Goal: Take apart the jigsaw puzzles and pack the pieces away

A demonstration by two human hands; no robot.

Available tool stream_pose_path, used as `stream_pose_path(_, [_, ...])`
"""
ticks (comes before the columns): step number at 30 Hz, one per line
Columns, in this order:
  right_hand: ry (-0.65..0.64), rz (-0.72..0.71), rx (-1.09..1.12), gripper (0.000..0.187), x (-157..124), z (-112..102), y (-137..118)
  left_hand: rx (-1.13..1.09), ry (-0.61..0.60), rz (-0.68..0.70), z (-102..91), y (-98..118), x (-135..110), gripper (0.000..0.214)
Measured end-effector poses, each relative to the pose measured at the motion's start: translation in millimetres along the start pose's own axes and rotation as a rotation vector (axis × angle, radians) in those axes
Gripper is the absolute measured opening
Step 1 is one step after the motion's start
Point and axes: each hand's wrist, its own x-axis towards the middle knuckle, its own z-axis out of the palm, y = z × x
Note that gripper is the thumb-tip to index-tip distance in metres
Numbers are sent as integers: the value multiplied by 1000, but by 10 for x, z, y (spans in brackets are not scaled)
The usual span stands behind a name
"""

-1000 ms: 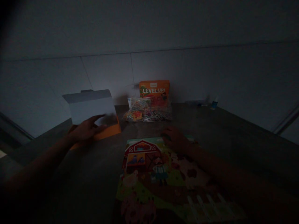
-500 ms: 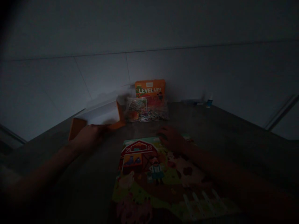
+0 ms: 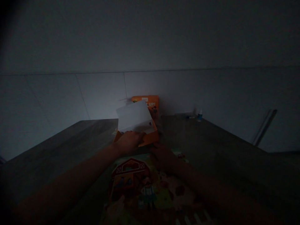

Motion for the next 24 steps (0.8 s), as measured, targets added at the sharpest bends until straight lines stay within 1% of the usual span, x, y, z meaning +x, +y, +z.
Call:
stream_pose_path(2, [-3,-11,-10,21,8,-7,-7,1,11,-1,107,26,79,26])
stream_pose_path(3, [-5,-18,-14,21,10,-11,-16,2,20,1,156,38,81,26])
stream_pose_path(4, [-7,-23,-19,21,9,-16,-28,4,31,5,197,46,58,27])
stream_pose_path(6, [-11,-31,-24,21,-1,-26,-64,16,73,11,254,44,-66,32])
stream_pose_path(8, [-19,-34,-31,22,-21,-42,-112,37,124,19,283,10,-282,37])
stream_pose_path(10, [-53,-32,-74,24,-42,-70,-171,61,172,12,300,-46,-558,38])
stream_pose_path(12, [-133,-27,-161,29,-52,-114,-248,102,293,8,319,-98,-845,33])
stream_pose_path(13, [-186,-26,-210,33,-50,-140,-296,96,301,12,332,-116,-974,29])
stream_pose_path(14, [-239,-30,-252,37,-42,-165,-352,66,289,21,344,-127,-1084,24])
stream_pose_path(16, [-314,-27,-305,42,-3,-199,-495,-36,212,-12,368,-138,-1236,23])
stream_pose_path(17, [-326,-14,-309,45,26,-201,-580,-97,164,-26,376,-141,-1276,24])
stream_pose_path(18, [-320,34,-300,45,59,-189,-672,-157,124,-34,379,-146,-1298,24])
stream_pose_path(19, [-296,94,-278,44,93,-162,-766,-209,94,-31,378,-154,-1305,23])
stream_pose_path(21, [-200,211,-243,34,159,-67,-939,-283,53,-3,361,-177,-1299,31])
stream_pose_path(22, [-161,226,-222,34,186,-7,-1010,-305,38,13,349,-189,-1297,37])
stream_pose_path(24, [-99,210,-176,34,224,111,-1101,-341,10,18,326,-210,-1304,44])
